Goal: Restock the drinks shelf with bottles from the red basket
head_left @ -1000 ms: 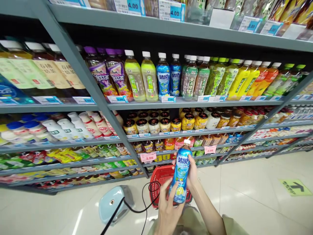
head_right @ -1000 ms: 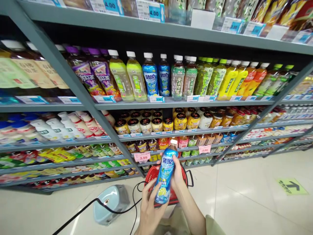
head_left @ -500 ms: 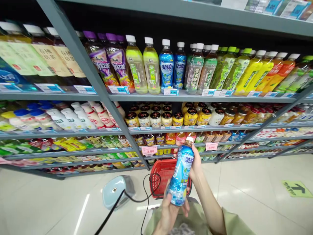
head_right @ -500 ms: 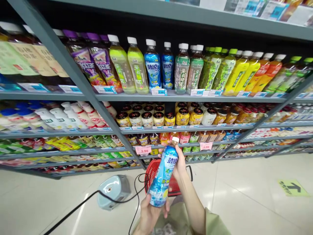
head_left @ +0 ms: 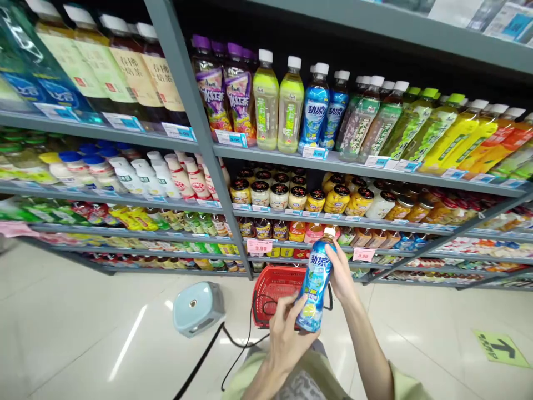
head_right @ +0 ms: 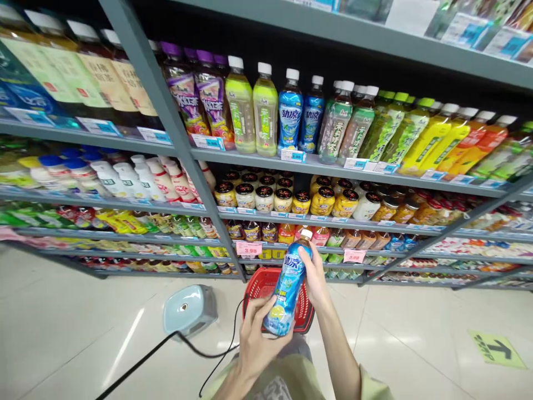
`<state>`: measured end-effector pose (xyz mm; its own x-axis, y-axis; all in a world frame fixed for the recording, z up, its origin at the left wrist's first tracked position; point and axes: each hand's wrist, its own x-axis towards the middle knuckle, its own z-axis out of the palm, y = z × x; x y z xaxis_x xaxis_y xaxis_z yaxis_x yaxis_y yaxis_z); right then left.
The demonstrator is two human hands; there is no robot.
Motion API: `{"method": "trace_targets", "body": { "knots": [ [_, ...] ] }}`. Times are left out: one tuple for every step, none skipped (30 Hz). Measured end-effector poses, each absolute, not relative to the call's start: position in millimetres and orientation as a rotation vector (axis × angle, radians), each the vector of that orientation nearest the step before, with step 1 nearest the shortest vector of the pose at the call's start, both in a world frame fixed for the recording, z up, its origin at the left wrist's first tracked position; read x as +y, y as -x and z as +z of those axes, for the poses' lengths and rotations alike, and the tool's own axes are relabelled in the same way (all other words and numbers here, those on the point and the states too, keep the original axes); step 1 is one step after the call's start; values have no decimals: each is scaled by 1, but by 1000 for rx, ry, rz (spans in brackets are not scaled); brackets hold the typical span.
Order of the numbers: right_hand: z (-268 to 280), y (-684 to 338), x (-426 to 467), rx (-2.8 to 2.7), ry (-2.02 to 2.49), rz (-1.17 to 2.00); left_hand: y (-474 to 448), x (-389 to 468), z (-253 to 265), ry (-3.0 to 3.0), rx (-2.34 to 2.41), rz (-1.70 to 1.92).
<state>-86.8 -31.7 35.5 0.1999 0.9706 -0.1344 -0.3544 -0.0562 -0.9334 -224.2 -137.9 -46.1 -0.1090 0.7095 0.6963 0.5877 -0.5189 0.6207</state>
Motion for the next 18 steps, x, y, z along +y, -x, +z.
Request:
{"method": "trace_targets", "body": {
  "knots": [
    [34, 84, -33, -796, 1137, 1232, 227, -139, -49, -2060, 1484, 1712],
    [34, 79, -34, -867, 1173, 1197, 229, -142, -52, -2091, 1487, 1717],
    [34, 75, -35, -963, 1218, 1171, 230, -145, -55, -2109, 1489, 1725],
    [37, 70, -36, -1080, 1269, 1161, 230, -148, -59, -2110, 1493, 1733],
    [39, 65, -37, -1211, 1321, 1164, 229, -152, -64, -2099, 1498, 1739],
    [43, 61, -38, -1341, 1375, 1169, 228, -155, -70, -2085, 1504, 1741],
    [46, 58, -40, -1461, 1429, 1160, 227, -157, -76, -2079, 1509, 1739],
    [49, 57, -41, -1566, 1483, 1131, 226, -159, -83, -2091, 1513, 1732],
    [53, 57, -42, -1657, 1534, 1090, 225, -160, -91, -2128, 1516, 1723],
    [56, 57, -43, -1729, 1579, 1038, 223, -159, -97, -2184, 1501, 1708],
    [60, 58, -44, -1793, 1612, 992, 222, -157, -102, -2235, 1481, 1692],
    [64, 59, -45, -1853, 1630, 955, 222, -154, -104, -2273, 1450, 1678],
    [70, 59, -45, -1904, 1640, 910, 222, -150, -103, -2282, 1405, 1664],
    [77, 59, -46, -1944, 1646, 845, 223, -145, -100, -2250, 1348, 1648],
    [86, 59, -45, -1977, 1655, 759, 224, -141, -94, -2177, 1279, 1614],
    [96, 58, -44, -2004, 1663, 663, 227, -136, -85, -2074, 1203, 1528],
    [109, 56, -41, -2022, 1662, 571, 230, -133, -76, -1964, 1127, 1397],
    [123, 54, -37, -2033, 1645, 491, 235, -130, -66, -1863, 1065, 1247]
  ]
}}
